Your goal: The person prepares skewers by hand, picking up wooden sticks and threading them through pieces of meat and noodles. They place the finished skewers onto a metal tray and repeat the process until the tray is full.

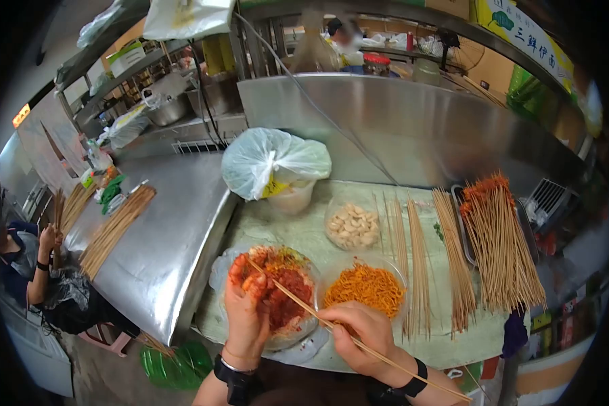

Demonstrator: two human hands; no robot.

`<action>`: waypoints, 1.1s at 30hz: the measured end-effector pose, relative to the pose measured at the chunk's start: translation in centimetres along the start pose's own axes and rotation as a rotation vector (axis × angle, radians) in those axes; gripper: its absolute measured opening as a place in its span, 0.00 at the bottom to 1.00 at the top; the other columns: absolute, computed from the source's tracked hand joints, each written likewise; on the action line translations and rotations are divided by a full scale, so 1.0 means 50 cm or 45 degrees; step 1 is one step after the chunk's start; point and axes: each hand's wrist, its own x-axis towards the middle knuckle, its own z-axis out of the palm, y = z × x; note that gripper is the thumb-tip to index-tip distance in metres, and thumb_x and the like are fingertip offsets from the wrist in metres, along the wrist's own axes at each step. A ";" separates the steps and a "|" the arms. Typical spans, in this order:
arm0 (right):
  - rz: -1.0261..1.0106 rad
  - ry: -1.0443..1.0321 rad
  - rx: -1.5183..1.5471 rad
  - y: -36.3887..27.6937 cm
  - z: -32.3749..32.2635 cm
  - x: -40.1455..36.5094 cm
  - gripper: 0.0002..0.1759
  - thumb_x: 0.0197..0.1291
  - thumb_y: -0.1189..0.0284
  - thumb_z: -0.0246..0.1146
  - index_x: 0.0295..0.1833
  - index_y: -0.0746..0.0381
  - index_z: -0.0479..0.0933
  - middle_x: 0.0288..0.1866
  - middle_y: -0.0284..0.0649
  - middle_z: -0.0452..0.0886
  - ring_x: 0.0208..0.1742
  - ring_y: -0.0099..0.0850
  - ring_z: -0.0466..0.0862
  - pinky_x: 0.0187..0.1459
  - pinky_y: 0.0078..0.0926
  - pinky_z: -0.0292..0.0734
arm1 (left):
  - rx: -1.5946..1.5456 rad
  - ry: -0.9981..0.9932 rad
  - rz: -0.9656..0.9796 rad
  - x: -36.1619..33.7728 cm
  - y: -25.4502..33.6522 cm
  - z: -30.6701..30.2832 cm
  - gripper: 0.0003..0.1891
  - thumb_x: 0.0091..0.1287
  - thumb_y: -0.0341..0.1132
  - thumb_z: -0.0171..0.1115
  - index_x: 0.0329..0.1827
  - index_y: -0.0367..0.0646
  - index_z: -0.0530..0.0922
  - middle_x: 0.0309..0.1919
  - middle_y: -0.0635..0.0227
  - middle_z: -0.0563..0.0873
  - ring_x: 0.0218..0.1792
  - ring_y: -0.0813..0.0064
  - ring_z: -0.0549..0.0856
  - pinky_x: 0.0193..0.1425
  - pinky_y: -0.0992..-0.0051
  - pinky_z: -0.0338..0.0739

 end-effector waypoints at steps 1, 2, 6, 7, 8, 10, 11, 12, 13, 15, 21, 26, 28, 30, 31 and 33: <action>0.027 -0.009 0.010 0.001 0.002 0.000 0.13 0.55 0.79 0.55 0.47 0.67 0.76 0.35 0.44 0.81 0.32 0.34 0.82 0.35 0.26 0.76 | 0.004 -0.006 0.021 0.000 0.003 0.001 0.25 0.63 0.25 0.59 0.64 0.40 0.63 0.54 0.63 0.76 0.55 0.70 0.77 0.59 0.71 0.74; 0.092 -0.017 0.072 -0.001 0.005 0.000 0.11 0.59 0.77 0.55 0.46 0.67 0.75 0.35 0.44 0.81 0.34 0.33 0.82 0.36 0.25 0.77 | 0.000 0.020 0.022 -0.002 0.004 0.001 0.25 0.64 0.25 0.59 0.64 0.39 0.63 0.54 0.62 0.76 0.55 0.70 0.77 0.59 0.71 0.74; 0.603 0.139 0.620 0.003 -0.015 -0.038 0.09 0.66 0.74 0.54 0.45 0.69 0.73 0.40 0.47 0.80 0.38 0.31 0.83 0.42 0.29 0.80 | -0.034 0.084 0.040 0.015 0.011 -0.018 0.28 0.65 0.25 0.57 0.67 0.44 0.58 0.53 0.61 0.76 0.50 0.70 0.80 0.52 0.69 0.79; 0.613 0.132 0.622 0.012 -0.022 -0.042 0.09 0.66 0.74 0.54 0.45 0.69 0.73 0.40 0.47 0.80 0.38 0.31 0.83 0.42 0.29 0.80 | -0.066 0.126 0.041 0.015 0.014 -0.025 0.29 0.65 0.25 0.57 0.68 0.47 0.56 0.52 0.60 0.76 0.48 0.70 0.81 0.50 0.68 0.81; 0.596 0.186 0.712 0.026 -0.028 -0.044 0.09 0.66 0.75 0.54 0.46 0.69 0.72 0.40 0.47 0.80 0.39 0.31 0.83 0.43 0.30 0.80 | -0.174 0.084 0.007 0.013 0.020 -0.024 0.34 0.64 0.24 0.57 0.71 0.52 0.52 0.49 0.60 0.77 0.47 0.69 0.82 0.46 0.68 0.82; 0.590 0.236 0.807 0.036 -0.024 -0.049 0.09 0.66 0.76 0.53 0.48 0.69 0.71 0.41 0.48 0.80 0.41 0.32 0.83 0.47 0.31 0.79 | -0.116 0.042 -0.001 0.006 0.014 -0.019 0.37 0.63 0.21 0.57 0.72 0.50 0.50 0.53 0.59 0.74 0.47 0.68 0.82 0.47 0.68 0.82; 0.592 0.231 0.801 0.036 -0.021 -0.054 0.09 0.66 0.76 0.53 0.48 0.69 0.71 0.41 0.48 0.80 0.41 0.32 0.83 0.47 0.31 0.79 | -0.055 -0.002 0.001 0.002 0.012 -0.015 0.40 0.61 0.18 0.58 0.73 0.49 0.47 0.57 0.58 0.72 0.47 0.67 0.82 0.47 0.68 0.83; 0.563 0.177 0.758 0.036 -0.018 -0.059 0.09 0.66 0.75 0.53 0.49 0.69 0.70 0.42 0.48 0.80 0.41 0.32 0.83 0.47 0.32 0.79 | -0.093 0.028 -0.064 0.000 0.020 -0.005 0.41 0.60 0.15 0.58 0.73 0.49 0.47 0.59 0.59 0.69 0.47 0.66 0.81 0.50 0.67 0.82; 0.532 0.120 0.717 0.036 -0.013 -0.062 0.10 0.67 0.75 0.53 0.49 0.68 0.70 0.42 0.48 0.80 0.42 0.32 0.83 0.47 0.32 0.79 | -0.097 0.039 -0.060 0.004 0.021 -0.007 0.41 0.60 0.15 0.58 0.73 0.49 0.47 0.59 0.59 0.69 0.47 0.66 0.81 0.50 0.67 0.82; 0.578 0.086 0.699 0.026 -0.011 -0.065 0.10 0.67 0.74 0.54 0.49 0.68 0.71 0.44 0.49 0.79 0.42 0.33 0.83 0.47 0.32 0.79 | -0.137 0.096 -0.023 0.012 0.018 -0.012 0.40 0.59 0.14 0.57 0.73 0.48 0.50 0.59 0.60 0.69 0.49 0.66 0.80 0.52 0.66 0.81; 0.451 0.059 0.622 0.040 -0.009 -0.073 0.09 0.66 0.74 0.55 0.47 0.68 0.72 0.45 0.50 0.78 0.42 0.35 0.83 0.46 0.32 0.79 | -0.146 0.104 0.072 0.017 0.017 -0.010 0.35 0.62 0.19 0.56 0.71 0.52 0.55 0.50 0.62 0.77 0.49 0.70 0.81 0.53 0.72 0.80; 0.497 0.073 0.643 0.043 -0.011 -0.077 0.09 0.65 0.75 0.55 0.47 0.68 0.72 0.44 0.49 0.79 0.42 0.34 0.83 0.46 0.31 0.79 | -0.145 0.118 0.030 0.018 0.019 -0.020 0.32 0.63 0.20 0.56 0.69 0.50 0.58 0.50 0.62 0.77 0.49 0.70 0.81 0.51 0.73 0.80; 0.556 0.061 0.727 0.042 -0.013 -0.073 0.08 0.65 0.75 0.56 0.47 0.68 0.73 0.44 0.49 0.79 0.42 0.33 0.83 0.46 0.31 0.79 | -0.113 0.133 0.019 0.019 0.024 -0.021 0.30 0.64 0.20 0.56 0.68 0.49 0.58 0.51 0.61 0.76 0.50 0.70 0.80 0.51 0.74 0.80; 0.649 0.110 0.864 0.044 -0.033 -0.080 0.09 0.66 0.75 0.56 0.48 0.68 0.73 0.43 0.47 0.80 0.42 0.31 0.82 0.46 0.29 0.79 | -0.026 0.154 0.071 0.021 0.030 -0.022 0.29 0.64 0.22 0.55 0.68 0.49 0.58 0.55 0.59 0.74 0.53 0.69 0.78 0.54 0.74 0.78; 0.644 0.110 0.853 0.059 -0.048 -0.083 0.10 0.66 0.74 0.55 0.50 0.68 0.73 0.44 0.47 0.80 0.42 0.30 0.82 0.46 0.28 0.79 | 0.029 0.164 0.107 0.026 0.037 -0.027 0.29 0.65 0.23 0.55 0.68 0.49 0.58 0.57 0.58 0.73 0.55 0.68 0.77 0.56 0.73 0.76; 0.651 0.150 0.896 0.069 -0.085 -0.094 0.13 0.68 0.71 0.53 0.52 0.68 0.72 0.45 0.48 0.80 0.43 0.29 0.82 0.47 0.27 0.78 | 0.685 0.079 0.347 0.043 -0.001 -0.114 0.25 0.64 0.24 0.56 0.65 0.45 0.64 0.61 0.57 0.70 0.58 0.65 0.74 0.61 0.70 0.72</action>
